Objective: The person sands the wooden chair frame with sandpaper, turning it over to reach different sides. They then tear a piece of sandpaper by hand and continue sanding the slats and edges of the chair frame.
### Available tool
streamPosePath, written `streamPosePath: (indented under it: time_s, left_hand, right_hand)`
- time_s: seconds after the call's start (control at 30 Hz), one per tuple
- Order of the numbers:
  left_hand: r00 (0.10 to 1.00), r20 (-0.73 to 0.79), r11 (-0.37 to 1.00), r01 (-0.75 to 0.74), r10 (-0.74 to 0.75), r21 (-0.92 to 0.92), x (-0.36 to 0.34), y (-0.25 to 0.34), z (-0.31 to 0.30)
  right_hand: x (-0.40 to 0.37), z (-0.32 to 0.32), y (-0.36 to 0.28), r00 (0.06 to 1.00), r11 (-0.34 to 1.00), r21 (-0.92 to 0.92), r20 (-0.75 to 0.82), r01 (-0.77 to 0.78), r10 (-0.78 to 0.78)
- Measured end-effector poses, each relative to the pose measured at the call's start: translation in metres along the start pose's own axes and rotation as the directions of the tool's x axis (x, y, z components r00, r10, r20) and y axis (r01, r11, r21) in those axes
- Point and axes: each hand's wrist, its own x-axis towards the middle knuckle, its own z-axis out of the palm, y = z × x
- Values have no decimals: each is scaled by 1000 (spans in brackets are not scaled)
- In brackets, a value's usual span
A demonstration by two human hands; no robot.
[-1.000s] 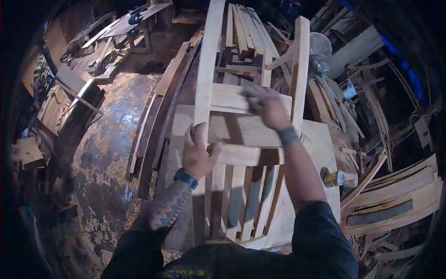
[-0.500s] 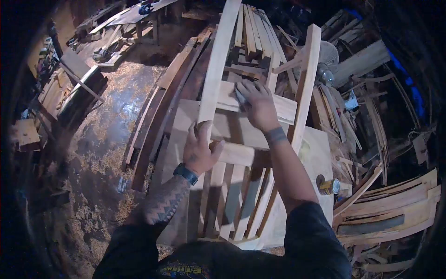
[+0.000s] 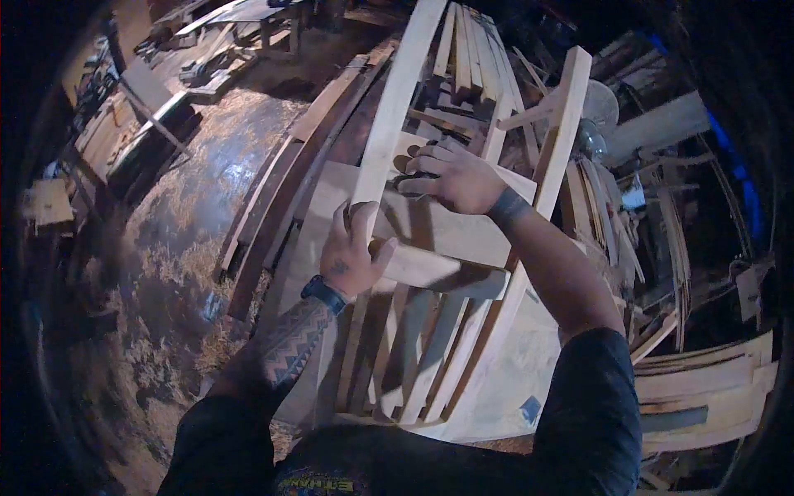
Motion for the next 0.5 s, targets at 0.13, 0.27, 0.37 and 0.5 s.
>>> streamPosePath:
  time_s: [0.13, 0.27, 0.37, 0.5]
  left_hand:
    - [999, -28, 997, 47, -45, 54, -8, 2, 3]
    - [997, -18, 996, 72, -71, 60, -8, 6, 1]
    - [994, -58, 984, 97, -89, 152, -11, 12, 3]
    - [990, -11, 979, 138, -138, 147, -8, 19, -6]
  right_hand:
    - [10, 12, -2, 989, 990, 16, -25, 143, -142]
    - [24, 9, 27, 984, 977, 117, -31, 179, -177]
    - [37, 3, 39, 987, 977, 144, -55, 159, -152]
    - [37, 0, 60, 972, 968, 98, -51, 233, -229]
